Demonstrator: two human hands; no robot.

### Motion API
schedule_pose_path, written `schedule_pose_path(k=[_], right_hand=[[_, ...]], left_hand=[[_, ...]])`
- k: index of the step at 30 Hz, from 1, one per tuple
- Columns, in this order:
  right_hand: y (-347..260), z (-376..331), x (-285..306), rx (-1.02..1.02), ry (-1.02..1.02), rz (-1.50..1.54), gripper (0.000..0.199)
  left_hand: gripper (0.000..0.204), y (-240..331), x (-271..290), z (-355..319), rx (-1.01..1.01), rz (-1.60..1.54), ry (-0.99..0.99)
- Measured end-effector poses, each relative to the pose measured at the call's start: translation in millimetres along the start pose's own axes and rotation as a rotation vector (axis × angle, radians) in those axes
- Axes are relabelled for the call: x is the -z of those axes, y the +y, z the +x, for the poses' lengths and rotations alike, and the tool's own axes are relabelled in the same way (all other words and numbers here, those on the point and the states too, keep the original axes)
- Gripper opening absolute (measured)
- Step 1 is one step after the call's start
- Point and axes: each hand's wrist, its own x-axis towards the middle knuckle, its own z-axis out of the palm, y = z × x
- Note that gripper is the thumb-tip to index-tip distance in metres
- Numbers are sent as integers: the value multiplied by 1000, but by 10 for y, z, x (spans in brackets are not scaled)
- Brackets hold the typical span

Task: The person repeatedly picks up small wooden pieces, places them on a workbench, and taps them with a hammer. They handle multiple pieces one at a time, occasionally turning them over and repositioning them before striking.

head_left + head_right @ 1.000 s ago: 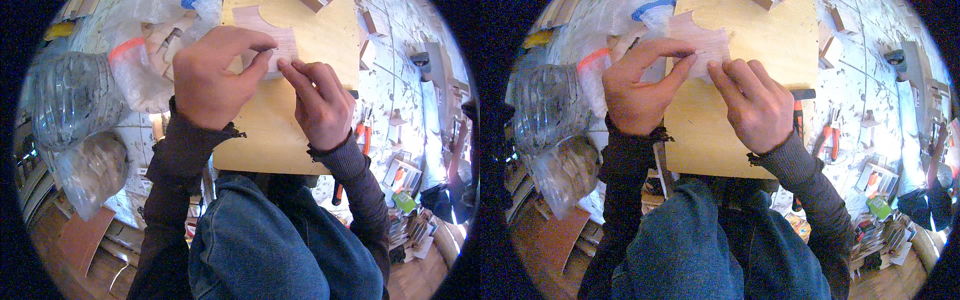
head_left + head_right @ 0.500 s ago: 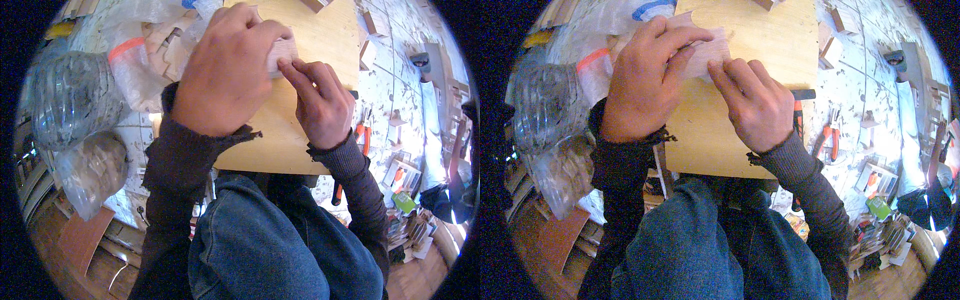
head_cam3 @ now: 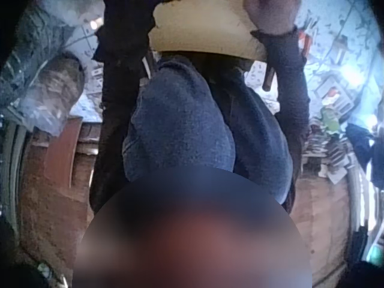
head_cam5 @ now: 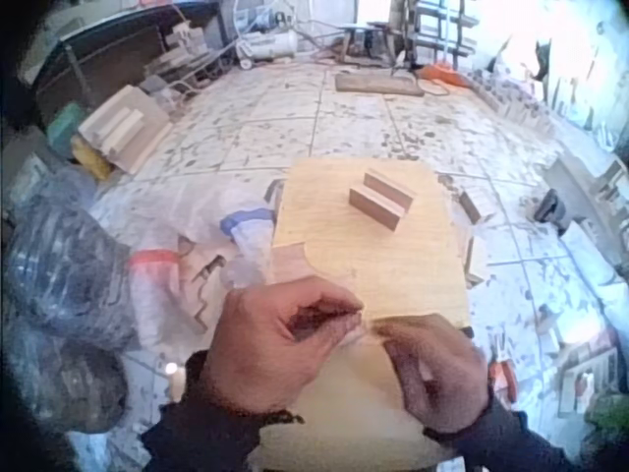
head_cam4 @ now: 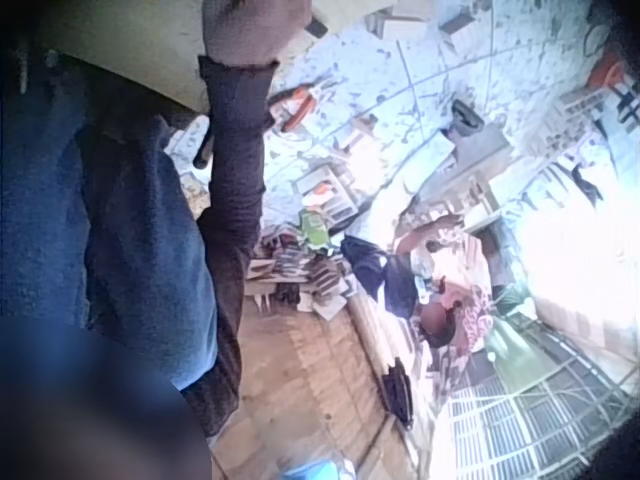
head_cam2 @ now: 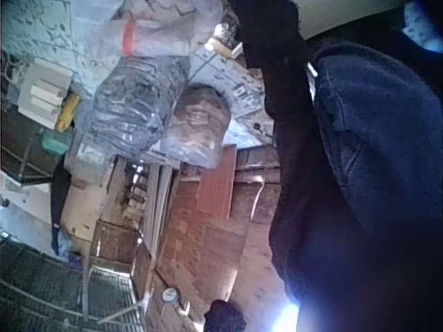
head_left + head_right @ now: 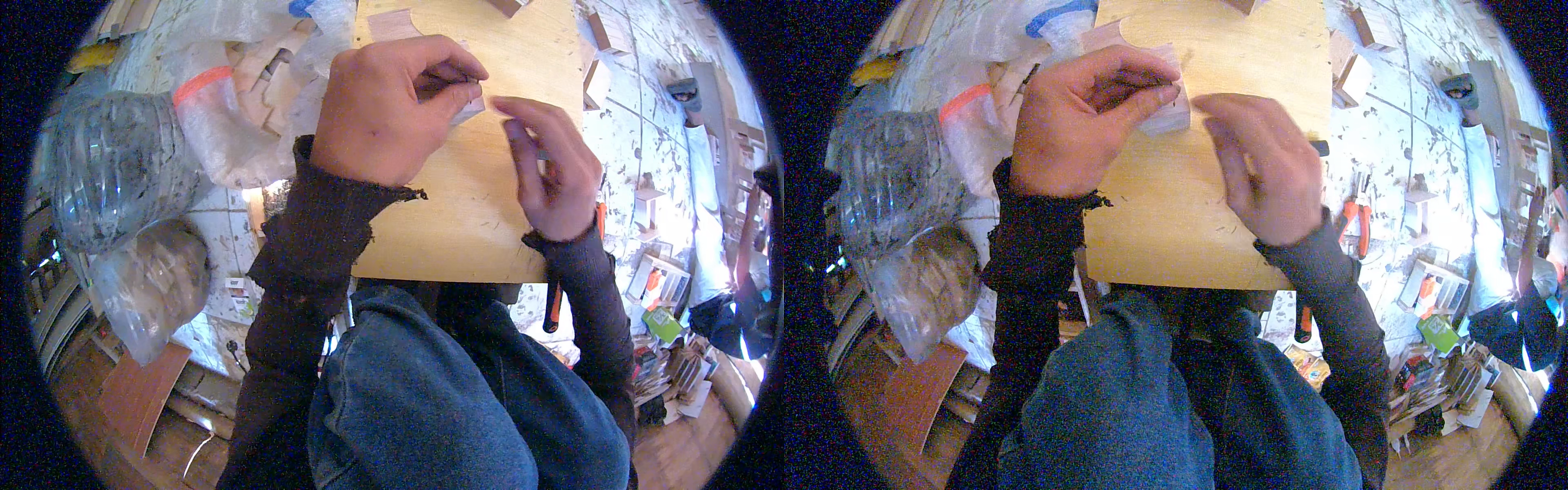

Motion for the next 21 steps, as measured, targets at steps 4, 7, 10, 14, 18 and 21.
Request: schedule_pose_path(k=[4, 7, 10, 14, 18, 21], right_hand=[[-21, -406, 231, -497, -25, -190, 22], [-12, -791, 337, -570, -215, -513, 27], [-39, -1090, 428, -606, -358, -653, 28], [-122, -1072, 558, -840, -275, -482, 26], [-372, -711, 789, -1063, -213, 193, 25], [-635, -491, 859, -986, -163, 451, 32]], left_hand=[[10, -16, -3, -9, -25, 33, -19], [10, -4, -10, -29, -74, 70, -3], [14, 31, 6, -89, -40, 159, -68], [12, 31, -20, -104, -248, 282, 3], [16, 3, -53, -128, -326, 336, 50], [27, -12, -98, -167, -222, 177, 71]])
